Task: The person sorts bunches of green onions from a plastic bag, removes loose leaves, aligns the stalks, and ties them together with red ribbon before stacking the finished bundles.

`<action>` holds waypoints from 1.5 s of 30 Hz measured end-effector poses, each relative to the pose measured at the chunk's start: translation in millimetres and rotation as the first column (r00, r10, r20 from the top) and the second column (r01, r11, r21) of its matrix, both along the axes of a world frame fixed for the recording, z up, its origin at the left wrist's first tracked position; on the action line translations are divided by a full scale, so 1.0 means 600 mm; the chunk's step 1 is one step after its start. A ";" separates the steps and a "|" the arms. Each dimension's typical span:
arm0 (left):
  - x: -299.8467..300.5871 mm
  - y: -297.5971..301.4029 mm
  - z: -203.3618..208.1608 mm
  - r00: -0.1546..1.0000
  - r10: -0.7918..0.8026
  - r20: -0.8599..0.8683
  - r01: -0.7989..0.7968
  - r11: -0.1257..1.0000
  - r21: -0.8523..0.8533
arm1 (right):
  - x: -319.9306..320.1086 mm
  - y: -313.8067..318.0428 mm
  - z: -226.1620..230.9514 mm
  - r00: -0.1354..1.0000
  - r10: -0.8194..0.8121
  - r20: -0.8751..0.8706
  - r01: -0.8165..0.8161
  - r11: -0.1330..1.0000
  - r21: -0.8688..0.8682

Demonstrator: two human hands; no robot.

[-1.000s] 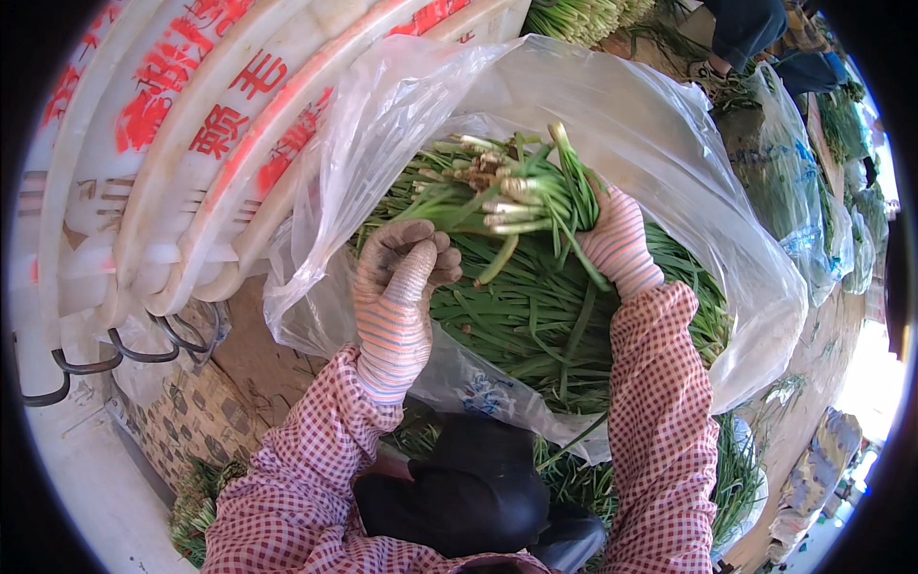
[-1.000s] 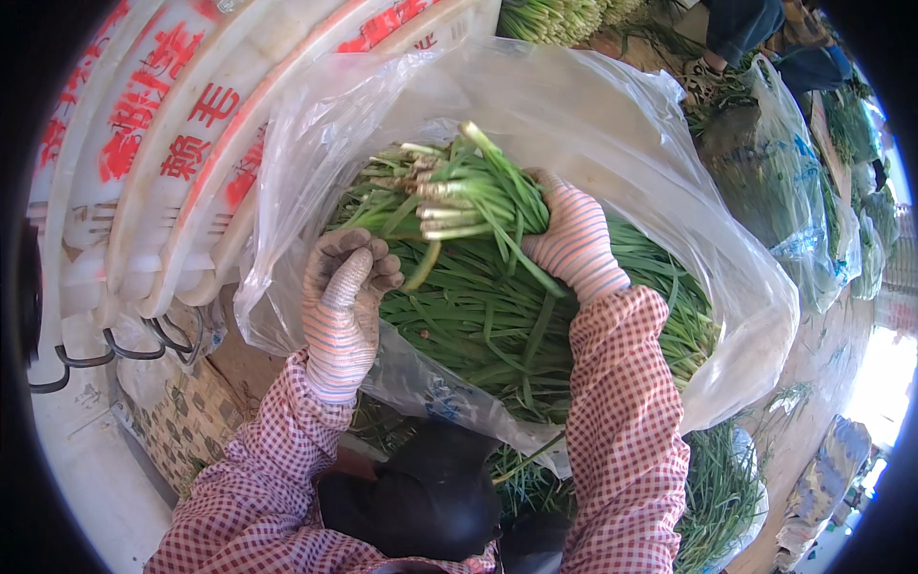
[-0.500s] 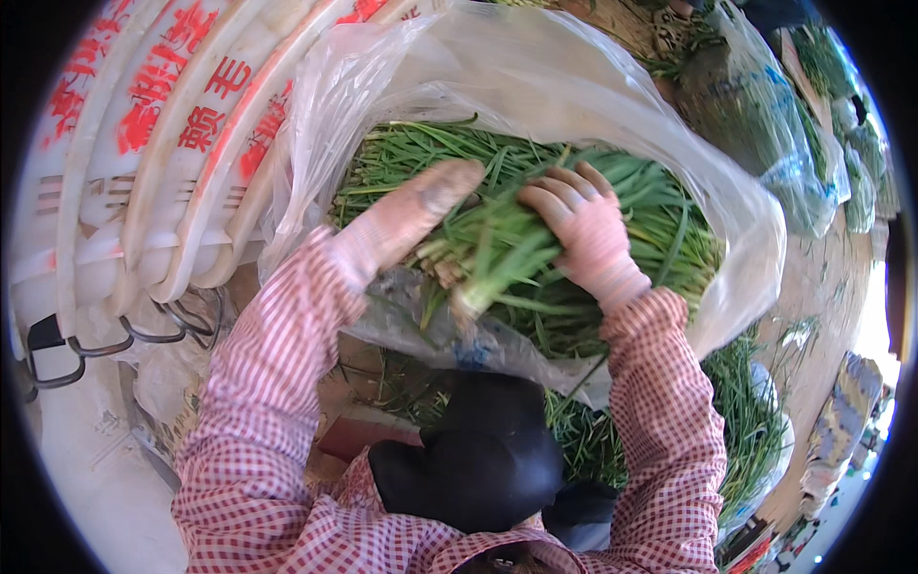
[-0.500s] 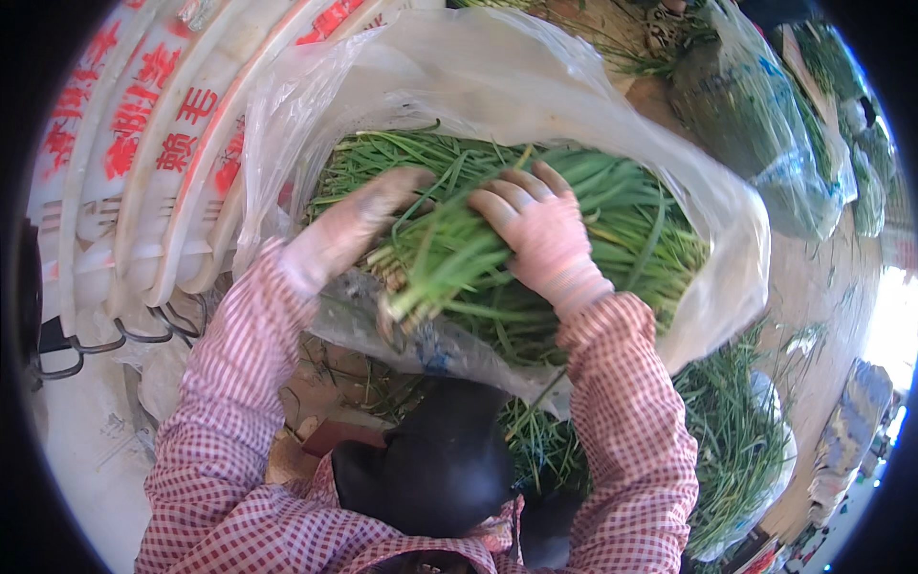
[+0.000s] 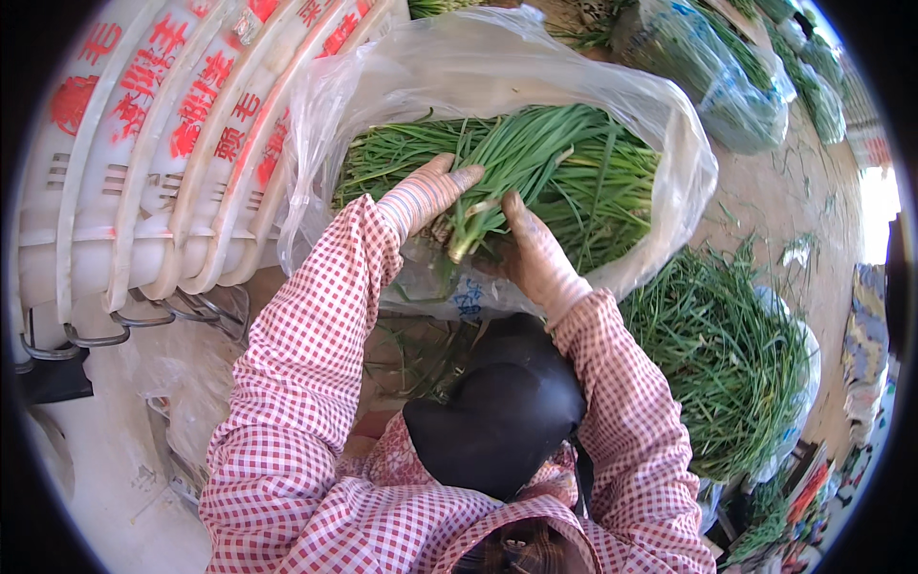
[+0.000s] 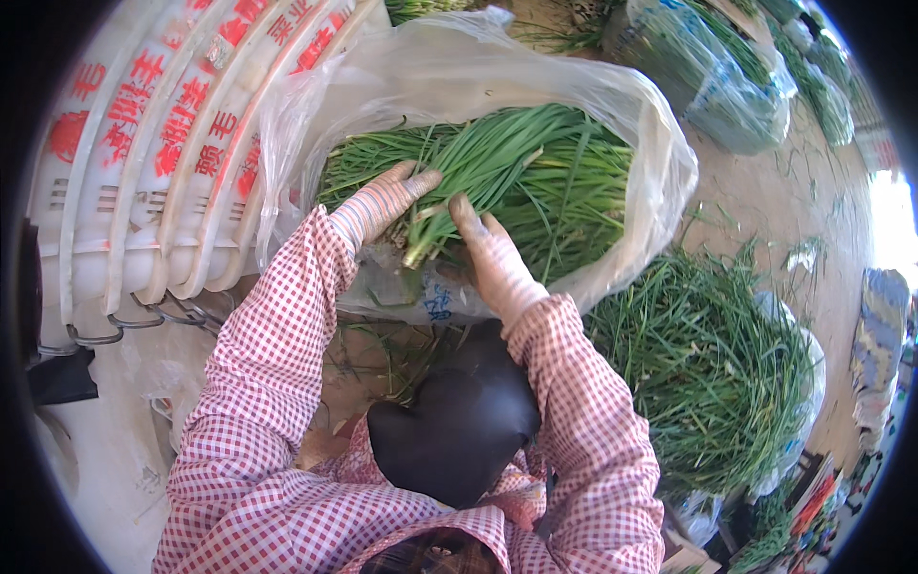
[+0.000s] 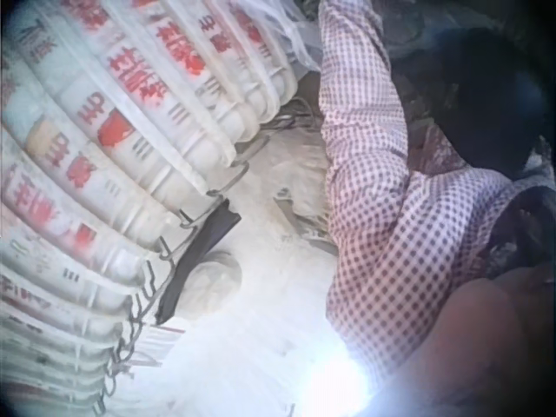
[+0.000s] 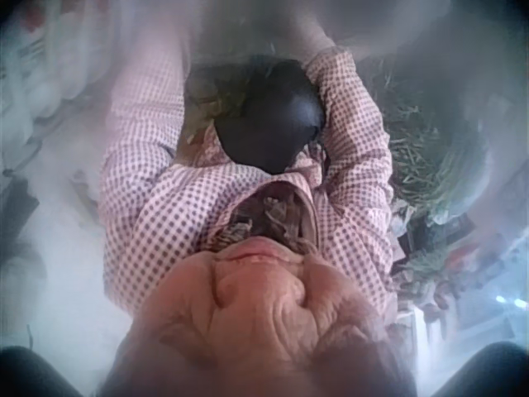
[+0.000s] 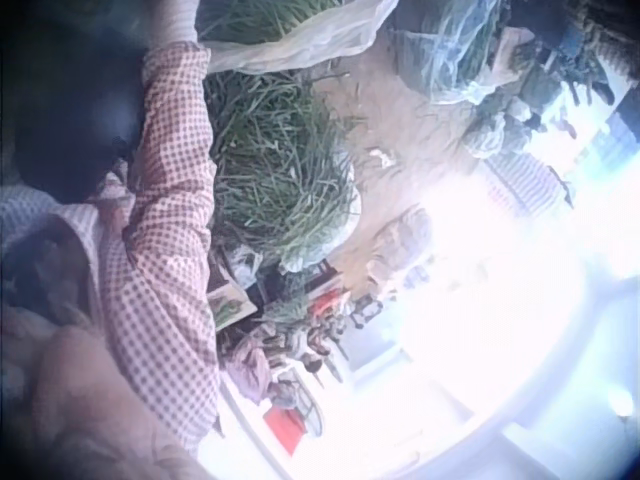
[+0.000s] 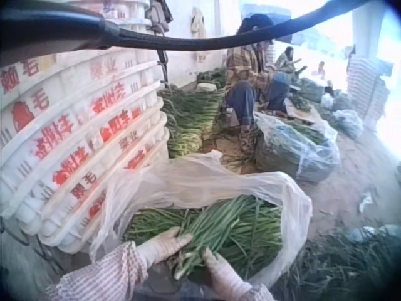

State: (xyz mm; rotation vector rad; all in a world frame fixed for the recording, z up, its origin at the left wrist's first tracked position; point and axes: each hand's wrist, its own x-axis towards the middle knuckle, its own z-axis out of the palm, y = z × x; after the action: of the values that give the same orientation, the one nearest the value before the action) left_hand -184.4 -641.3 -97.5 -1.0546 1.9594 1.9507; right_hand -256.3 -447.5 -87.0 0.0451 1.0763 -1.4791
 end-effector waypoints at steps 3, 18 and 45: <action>0.005 0.054 0.040 0.990 -0.141 0.017 0.141 0.977 -0.159 | 0.003 0.011 0.007 0.990 -0.111 0.093 0.127 0.974 -0.189; 0.013 0.286 0.106 0.825 -0.547 -0.143 0.556 0.831 0.030 | -0.054 0.239 0.024 0.992 -0.105 -0.070 0.101 0.994 -0.050; 0.007 0.310 -0.031 0.949 0.178 0.261 -0.299 0.772 0.562 | -0.018 0.380 -0.049 0.948 -0.290 -0.128 0.248 0.929 -0.273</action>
State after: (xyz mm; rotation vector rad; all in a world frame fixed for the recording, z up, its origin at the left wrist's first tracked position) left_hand -180.1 -455.0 -116.3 -1.2771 1.0131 2.2602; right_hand -266.9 -219.7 -116.4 -0.1181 1.0339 -1.8899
